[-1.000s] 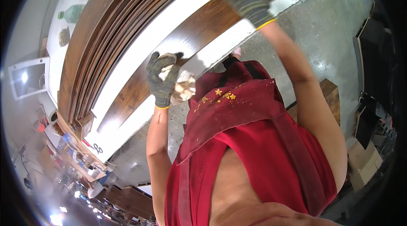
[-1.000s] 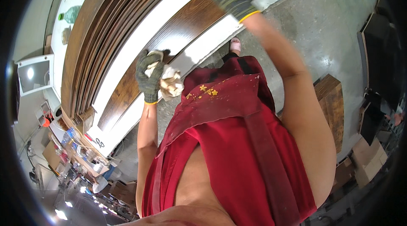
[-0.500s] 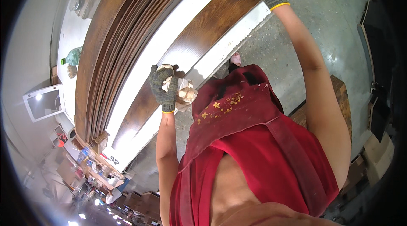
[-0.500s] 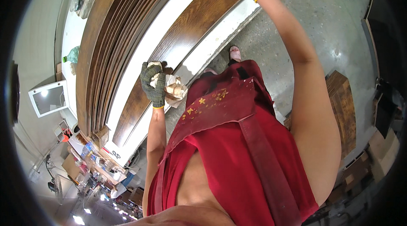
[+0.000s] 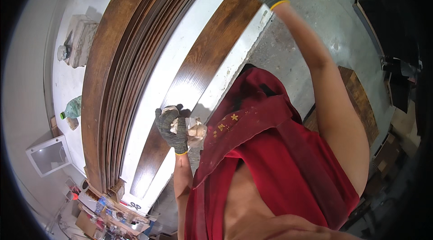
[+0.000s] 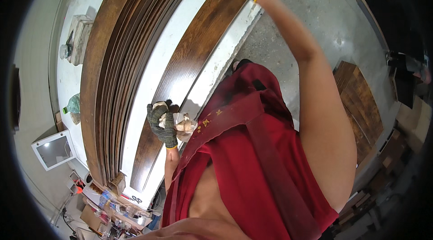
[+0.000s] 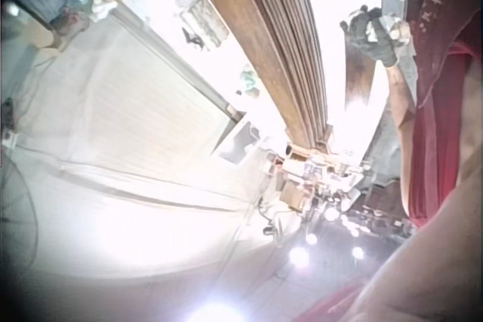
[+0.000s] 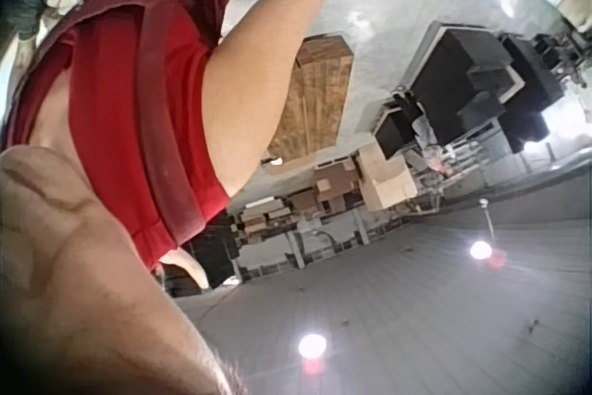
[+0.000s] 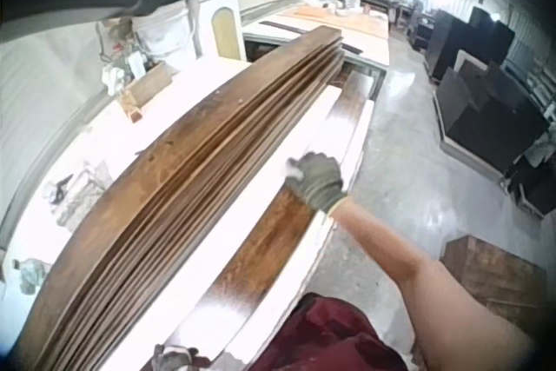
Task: The person sands and wipes long wood planks with a sanding block and a cloth, handling the planks one at a time on a workbench.
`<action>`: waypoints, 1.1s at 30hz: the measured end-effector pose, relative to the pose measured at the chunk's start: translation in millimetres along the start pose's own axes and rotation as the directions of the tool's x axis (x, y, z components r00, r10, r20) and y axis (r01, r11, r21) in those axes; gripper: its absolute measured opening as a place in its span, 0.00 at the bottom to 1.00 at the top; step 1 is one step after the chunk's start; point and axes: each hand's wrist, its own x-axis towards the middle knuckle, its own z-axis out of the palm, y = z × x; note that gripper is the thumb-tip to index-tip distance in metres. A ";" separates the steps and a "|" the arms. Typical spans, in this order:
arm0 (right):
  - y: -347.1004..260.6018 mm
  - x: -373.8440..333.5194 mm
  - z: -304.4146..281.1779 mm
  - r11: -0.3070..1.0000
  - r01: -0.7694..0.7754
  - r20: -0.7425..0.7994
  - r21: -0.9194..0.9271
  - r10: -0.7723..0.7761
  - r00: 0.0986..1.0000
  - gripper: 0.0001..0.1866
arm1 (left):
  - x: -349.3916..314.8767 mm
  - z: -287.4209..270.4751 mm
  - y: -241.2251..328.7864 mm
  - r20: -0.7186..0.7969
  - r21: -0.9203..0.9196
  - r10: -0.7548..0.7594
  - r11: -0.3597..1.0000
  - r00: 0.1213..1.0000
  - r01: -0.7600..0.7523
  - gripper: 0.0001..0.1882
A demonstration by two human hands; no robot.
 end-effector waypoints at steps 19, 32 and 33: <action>241.3 160.7 14.5 0.998 0.049 -0.041 -0.049 -0.051 0.998 0.18 | 106.6 190.5 88.4 -0.109 0.091 -0.206 0.972 0.973 0.216 0.11; 256.0 154.1 29.5 0.954 0.284 0.041 0.092 -0.289 0.957 0.25 | 296.6 393.1 179.6 0.235 0.189 0.286 0.924 0.929 -0.333 0.26; 280.9 170.2 33.9 0.977 0.209 0.116 0.050 -0.214 0.970 0.25 | 297.3 395.0 178.8 0.213 0.148 0.282 0.937 0.935 -0.316 0.25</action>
